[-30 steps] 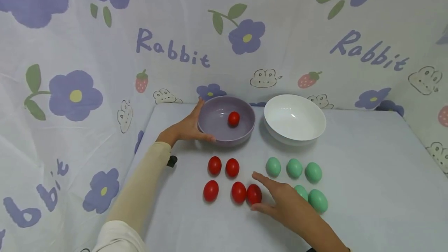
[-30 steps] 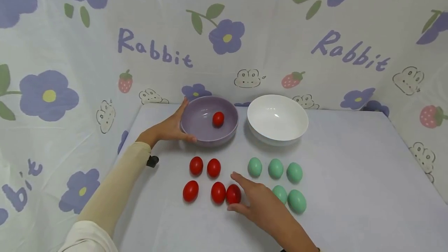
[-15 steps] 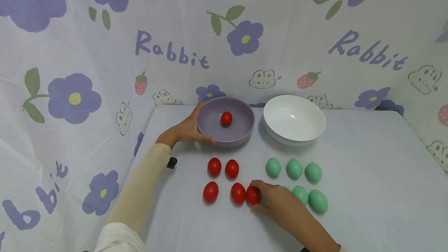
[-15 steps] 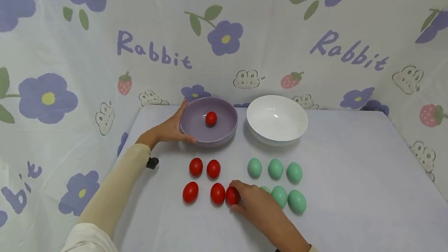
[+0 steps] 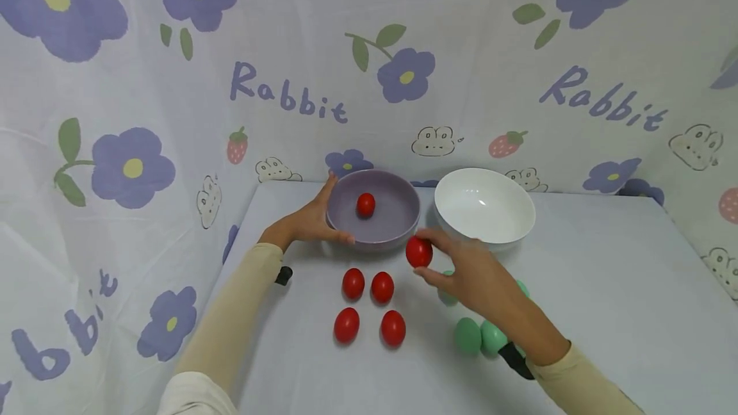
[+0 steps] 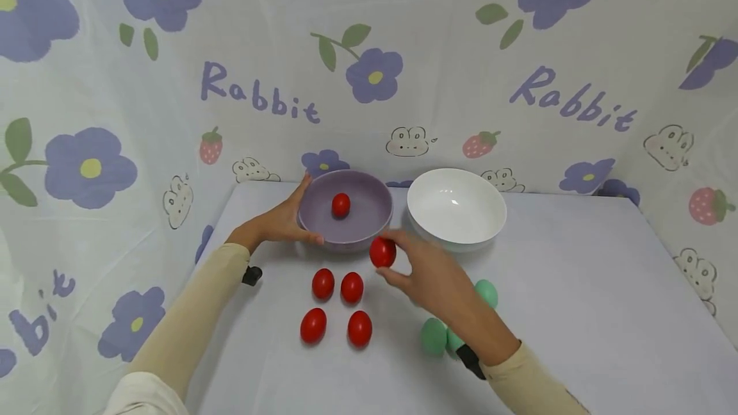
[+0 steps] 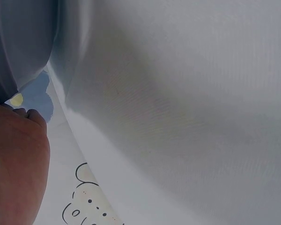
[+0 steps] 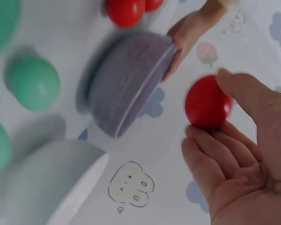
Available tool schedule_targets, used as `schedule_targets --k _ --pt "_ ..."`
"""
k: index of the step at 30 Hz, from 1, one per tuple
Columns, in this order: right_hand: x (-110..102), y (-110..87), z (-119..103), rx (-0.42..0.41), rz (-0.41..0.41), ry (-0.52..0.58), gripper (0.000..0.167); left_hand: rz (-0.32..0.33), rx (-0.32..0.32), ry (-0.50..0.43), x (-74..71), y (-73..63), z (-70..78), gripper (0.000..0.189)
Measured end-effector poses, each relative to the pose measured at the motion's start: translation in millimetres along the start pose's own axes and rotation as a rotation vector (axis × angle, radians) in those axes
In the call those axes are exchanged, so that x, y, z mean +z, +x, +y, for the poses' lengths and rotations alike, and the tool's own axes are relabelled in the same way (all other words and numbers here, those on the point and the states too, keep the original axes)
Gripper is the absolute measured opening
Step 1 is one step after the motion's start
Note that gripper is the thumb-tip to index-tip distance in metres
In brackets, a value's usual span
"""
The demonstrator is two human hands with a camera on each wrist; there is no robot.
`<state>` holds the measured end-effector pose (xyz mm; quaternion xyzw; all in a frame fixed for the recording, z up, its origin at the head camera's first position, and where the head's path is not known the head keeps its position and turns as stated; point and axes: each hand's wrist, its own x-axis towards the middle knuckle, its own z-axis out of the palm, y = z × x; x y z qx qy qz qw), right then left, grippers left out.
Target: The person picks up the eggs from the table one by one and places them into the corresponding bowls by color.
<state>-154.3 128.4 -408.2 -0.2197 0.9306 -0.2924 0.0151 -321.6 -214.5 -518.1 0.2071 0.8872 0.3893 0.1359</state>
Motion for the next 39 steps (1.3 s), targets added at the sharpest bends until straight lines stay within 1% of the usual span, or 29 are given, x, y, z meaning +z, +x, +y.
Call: schedule_targets --k 3,5,9,11,13,18,22,26,31,35,39 --pt "-8.6 27.9 2.0 -0.06 0.082 0.002 0.063 -0.002 -0.004 0.007 -0.4 -0.3 -0.6 0.155" --pt "-9.3 47.1 3.7 -0.091 0.118 0.004 0.063 0.001 -0.005 0.01 -0.3 -0.3 -0.5 0.156" --pt "-1.2 84.5 9.9 -0.121 0.144 -0.024 0.06 0.01 -0.006 0.01 0.6 0.8 0.1 0.156" --pt "5.4 101.6 14.2 -0.112 0.135 -0.042 0.059 0.011 -0.005 0.004 1.0 1.4 0.5 0.155" --pt "11.8 116.4 18.9 -0.085 0.119 -0.059 0.058 0.008 -0.006 -0.005 1.2 2.3 1.1 0.154" --pt "28.8 143.9 30.4 0.008 0.057 -0.096 0.056 0.0 -0.013 -0.007 0.1 2.1 2.7 0.156" --pt "46.7 158.4 39.3 0.064 -0.027 -0.154 0.051 -0.002 -0.02 -0.006 -2.1 -0.3 3.5 0.157" --pt "59.9 165.7 45.1 0.096 -0.087 -0.202 0.049 -0.001 -0.026 -0.003 -3.3 -1.5 3.1 0.155" --pt "67.5 171.0 47.4 0.099 -0.091 -0.228 0.047 0.009 -0.017 -0.001 -3.2 0.1 2.0 0.154" --pt "70.5 174.5 47.5 0.073 -0.087 -0.245 0.041 0.009 -0.019 -0.006 -2.6 0.3 1.3 0.154" --pt "74.9 177.9 47.5 0.06 -0.088 -0.247 0.039 0.004 -0.019 -0.009 -2.0 -0.7 0.6 0.156"
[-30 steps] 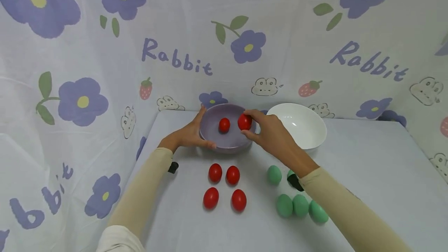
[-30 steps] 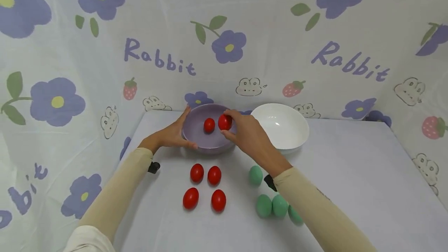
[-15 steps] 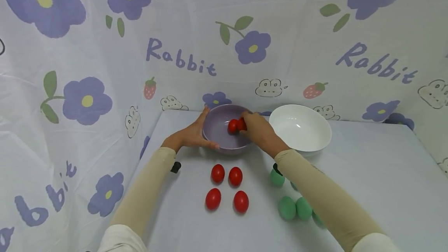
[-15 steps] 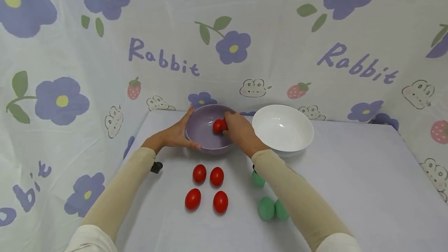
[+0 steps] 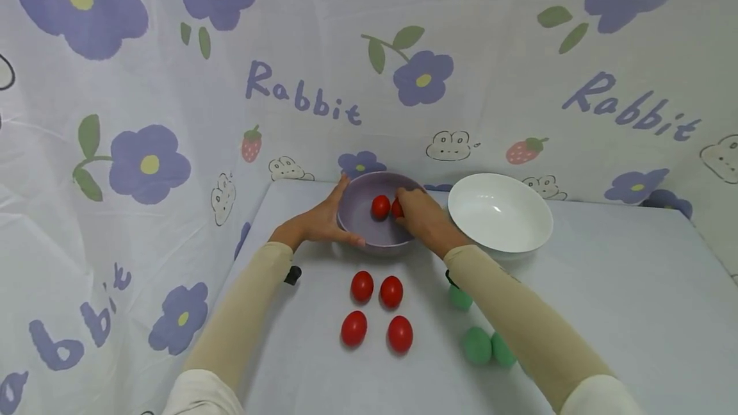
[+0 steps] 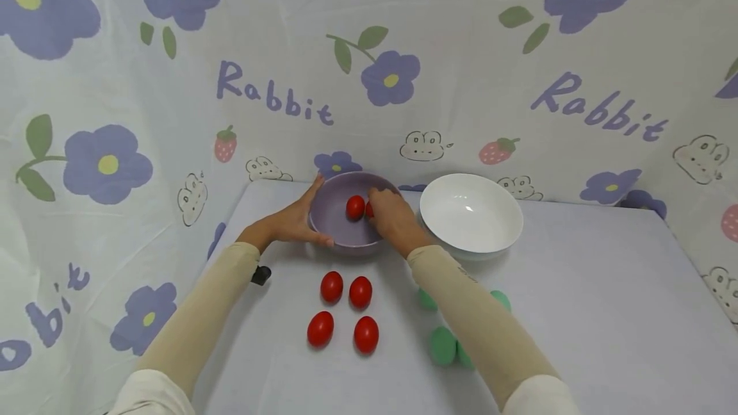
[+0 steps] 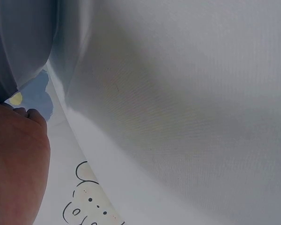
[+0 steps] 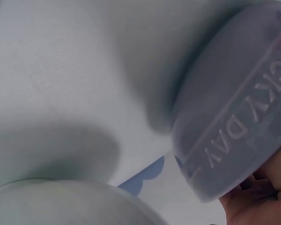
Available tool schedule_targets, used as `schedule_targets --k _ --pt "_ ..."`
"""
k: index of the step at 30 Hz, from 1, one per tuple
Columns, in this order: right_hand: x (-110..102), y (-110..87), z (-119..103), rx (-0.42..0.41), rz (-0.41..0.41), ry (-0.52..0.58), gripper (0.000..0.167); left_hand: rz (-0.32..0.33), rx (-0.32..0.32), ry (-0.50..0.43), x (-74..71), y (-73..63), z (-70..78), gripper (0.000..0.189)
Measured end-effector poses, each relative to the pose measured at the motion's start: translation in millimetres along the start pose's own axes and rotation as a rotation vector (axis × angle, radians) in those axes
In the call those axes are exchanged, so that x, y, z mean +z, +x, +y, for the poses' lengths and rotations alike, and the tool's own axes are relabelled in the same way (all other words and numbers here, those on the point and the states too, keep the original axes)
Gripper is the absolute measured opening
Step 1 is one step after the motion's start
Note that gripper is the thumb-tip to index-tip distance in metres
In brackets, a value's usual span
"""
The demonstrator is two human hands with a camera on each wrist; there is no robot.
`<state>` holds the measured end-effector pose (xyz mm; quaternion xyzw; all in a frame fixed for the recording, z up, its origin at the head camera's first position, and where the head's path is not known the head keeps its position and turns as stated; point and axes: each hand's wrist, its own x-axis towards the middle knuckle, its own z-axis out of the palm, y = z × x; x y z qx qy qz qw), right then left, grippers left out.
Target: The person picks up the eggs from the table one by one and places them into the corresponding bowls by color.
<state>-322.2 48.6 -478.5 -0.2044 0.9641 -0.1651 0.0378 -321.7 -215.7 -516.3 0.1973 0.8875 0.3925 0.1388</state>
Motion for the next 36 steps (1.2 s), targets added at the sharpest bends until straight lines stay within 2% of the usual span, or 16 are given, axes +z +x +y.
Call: schedule_targets --k 9,16,23,28,32,36 --pt "11.1 6.0 -1.3 -0.013 0.013 -0.009 0.042 -0.009 0.019 0.007 -0.7 -0.6 0.3 0.157" --pt "11.7 6.2 -0.8 -0.011 0.005 -0.009 0.045 -0.005 0.046 0.04 -2.4 0.8 -0.5 0.156" --pt "12.7 7.9 -0.3 -0.01 -0.002 0.002 0.048 -0.01 0.039 0.037 -2.2 -0.1 -4.6 0.156" --pt "-1.4 -0.2 -5.7 -0.013 0.033 0.049 0.057 -0.009 0.046 0.025 -2.2 1.2 -3.6 0.157" --pt "-26.7 -16.3 -18.0 -0.021 0.067 0.114 0.064 -0.018 0.037 0.022 -2.1 1.1 -1.6 0.157" --pt "-56.5 -37.5 -30.9 -0.059 0.142 0.189 0.065 -0.017 0.03 0.021 -2.9 0.4 -1.3 0.157"
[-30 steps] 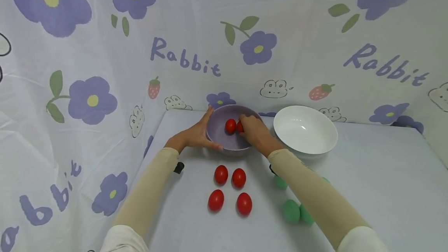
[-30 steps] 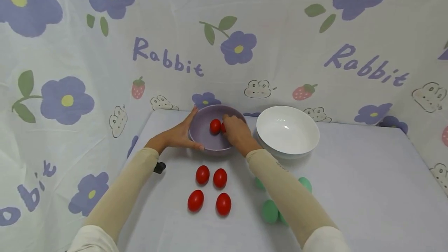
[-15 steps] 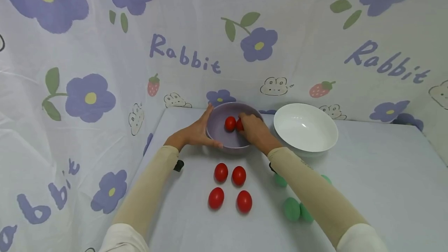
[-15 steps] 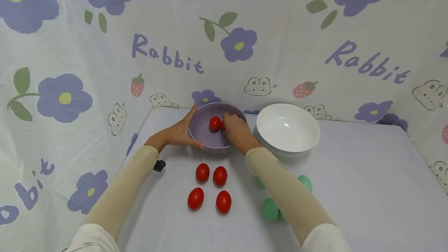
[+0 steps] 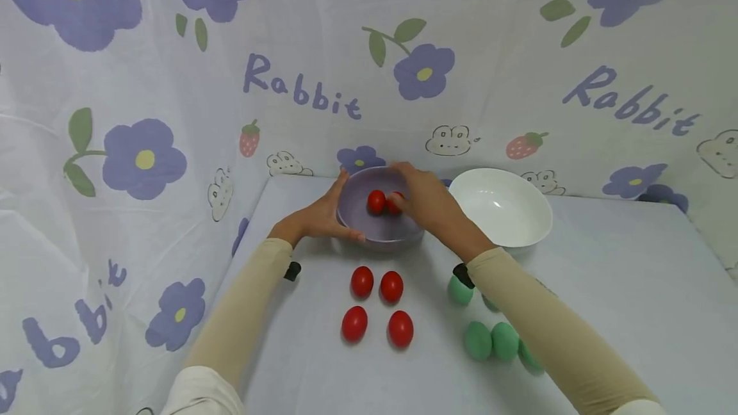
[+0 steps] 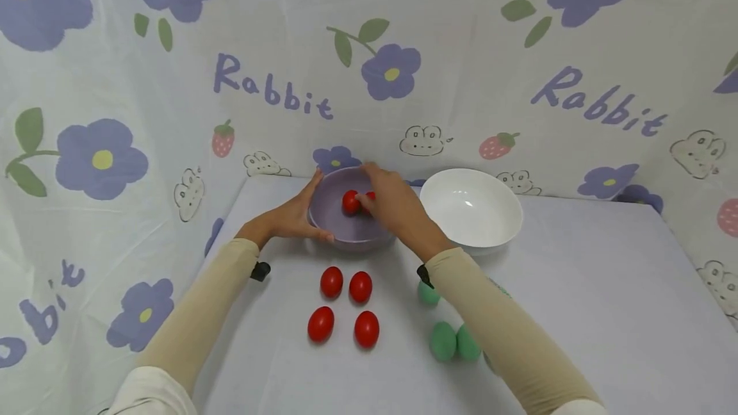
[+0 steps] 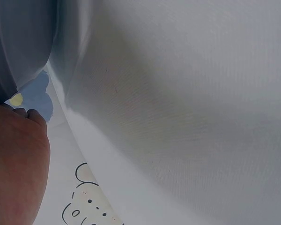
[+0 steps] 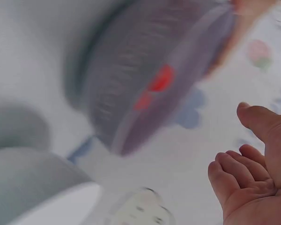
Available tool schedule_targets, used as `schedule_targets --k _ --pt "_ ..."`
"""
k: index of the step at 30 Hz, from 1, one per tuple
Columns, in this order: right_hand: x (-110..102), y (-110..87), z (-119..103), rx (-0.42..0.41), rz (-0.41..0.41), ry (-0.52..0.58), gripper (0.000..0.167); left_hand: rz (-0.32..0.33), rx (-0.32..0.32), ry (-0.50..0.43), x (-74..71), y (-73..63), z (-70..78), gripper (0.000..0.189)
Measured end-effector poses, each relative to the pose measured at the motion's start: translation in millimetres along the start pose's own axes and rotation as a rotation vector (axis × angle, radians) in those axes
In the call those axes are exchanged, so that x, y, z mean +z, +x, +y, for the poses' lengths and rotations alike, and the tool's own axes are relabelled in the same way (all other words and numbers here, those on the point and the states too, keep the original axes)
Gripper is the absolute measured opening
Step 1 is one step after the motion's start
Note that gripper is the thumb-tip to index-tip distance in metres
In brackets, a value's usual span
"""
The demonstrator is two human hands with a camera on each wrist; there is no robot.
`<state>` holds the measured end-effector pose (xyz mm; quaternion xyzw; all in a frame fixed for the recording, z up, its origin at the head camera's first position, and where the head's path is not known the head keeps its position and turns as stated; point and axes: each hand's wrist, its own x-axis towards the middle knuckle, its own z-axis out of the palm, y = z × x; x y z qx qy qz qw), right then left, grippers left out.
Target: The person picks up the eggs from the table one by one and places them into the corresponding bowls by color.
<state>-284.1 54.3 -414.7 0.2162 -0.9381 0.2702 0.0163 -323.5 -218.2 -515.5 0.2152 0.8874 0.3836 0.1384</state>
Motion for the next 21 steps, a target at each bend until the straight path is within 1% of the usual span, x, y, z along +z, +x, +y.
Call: schedule_targets --k 3,7,10,13,16,18,21 --pt "-22.3 -16.0 -13.5 -0.051 0.076 0.056 0.066 0.006 0.006 -0.012 0.8 0.0 -1.2 0.156" --pt "-51.9 -45.3 -31.5 -0.125 0.186 0.115 0.07 0.006 0.016 -0.015 2.9 0.9 -1.9 0.154" --pt "-65.8 -69.3 -41.0 -0.196 0.286 0.143 0.071 0.005 0.02 -0.018 3.9 0.4 -0.8 0.153" --pt "-70.2 -93.6 -47.2 -0.271 0.395 0.219 0.072 0.006 0.016 -0.026 3.5 -1.3 0.8 0.154" --pt "-68.2 -118.5 -52.1 -0.328 0.468 0.337 0.077 0.008 0.008 -0.024 2.5 -2.5 0.7 0.155" --pt "-64.5 -135.4 -54.7 -0.339 0.485 0.399 0.081 0.011 0.005 -0.021 2.1 -2.1 -0.2 0.155" --pt "-52.4 -158.5 -55.6 -0.318 0.448 0.451 0.086 0.011 0.004 -0.022 2.7 -0.6 -1.4 0.156"
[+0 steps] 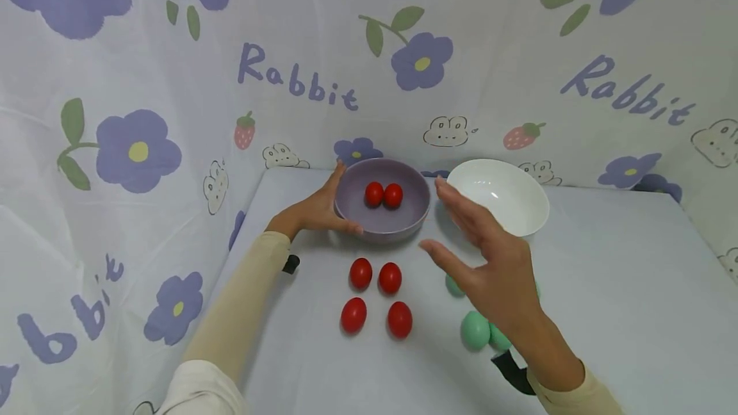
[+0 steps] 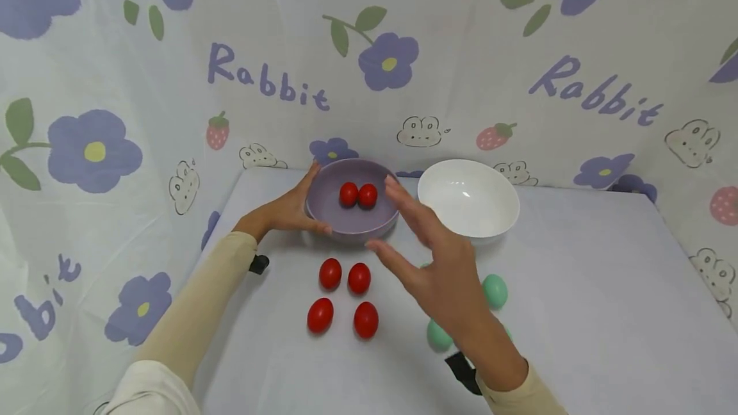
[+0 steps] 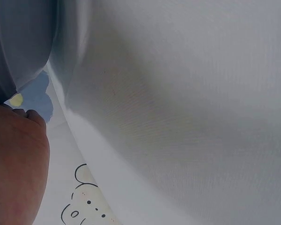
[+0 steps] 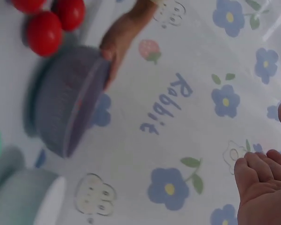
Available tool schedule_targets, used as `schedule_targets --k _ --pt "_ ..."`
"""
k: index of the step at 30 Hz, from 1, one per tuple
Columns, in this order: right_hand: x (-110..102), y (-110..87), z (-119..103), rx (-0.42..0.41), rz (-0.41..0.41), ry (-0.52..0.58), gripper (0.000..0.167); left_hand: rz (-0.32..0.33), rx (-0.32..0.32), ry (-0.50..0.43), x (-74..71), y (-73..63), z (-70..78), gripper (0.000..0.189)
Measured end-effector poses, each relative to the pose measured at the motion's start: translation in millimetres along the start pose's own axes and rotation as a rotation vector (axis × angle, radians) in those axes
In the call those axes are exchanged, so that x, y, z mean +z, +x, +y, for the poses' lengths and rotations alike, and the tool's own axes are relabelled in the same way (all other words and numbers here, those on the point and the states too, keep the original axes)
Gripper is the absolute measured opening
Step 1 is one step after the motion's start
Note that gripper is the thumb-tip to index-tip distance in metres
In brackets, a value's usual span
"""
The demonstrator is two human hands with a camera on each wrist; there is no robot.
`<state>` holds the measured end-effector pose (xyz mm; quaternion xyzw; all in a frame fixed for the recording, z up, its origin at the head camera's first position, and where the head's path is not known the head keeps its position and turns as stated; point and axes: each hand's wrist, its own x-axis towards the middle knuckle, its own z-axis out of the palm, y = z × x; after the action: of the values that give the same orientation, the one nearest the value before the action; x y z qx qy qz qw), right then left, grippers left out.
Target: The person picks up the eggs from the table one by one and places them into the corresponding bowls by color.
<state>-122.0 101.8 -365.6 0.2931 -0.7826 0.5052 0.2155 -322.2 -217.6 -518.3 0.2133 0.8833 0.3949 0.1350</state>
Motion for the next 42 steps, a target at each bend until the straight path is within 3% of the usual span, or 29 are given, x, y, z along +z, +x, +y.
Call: schedule_targets --k 8,11,18,25,34,38,42 --pt "27.4 -67.8 25.4 0.156 -0.166 -0.082 0.088 0.013 0.009 -0.006 -1.3 3.3 -0.4 0.156" --pt "37.9 -89.4 38.4 0.255 -0.258 -0.148 0.088 0.014 0.012 -0.01 -1.6 3.9 -0.4 0.156" --pt "52.4 -120.1 59.4 0.451 -0.381 -0.251 0.083 0.004 -0.003 -0.014 -2.3 3.5 -0.6 0.156" --pt "66.2 -126.7 68.0 0.459 -0.444 -0.301 0.077 0.003 -0.006 -0.013 -1.5 3.1 -0.6 0.156" --pt "71.6 -126.5 70.1 0.479 -0.445 -0.29 0.068 0.002 -0.01 -0.01 -0.2 1.0 -0.2 0.156" --pt "65.1 -118.3 65.7 0.512 -0.457 -0.275 0.068 0.001 -0.004 -0.012 -0.9 1.1 -0.5 0.156" --pt "49.6 -94.4 54.7 0.512 -0.453 -0.283 0.07 -0.003 0.002 -0.011 -1.1 1.2 0.1 0.154"
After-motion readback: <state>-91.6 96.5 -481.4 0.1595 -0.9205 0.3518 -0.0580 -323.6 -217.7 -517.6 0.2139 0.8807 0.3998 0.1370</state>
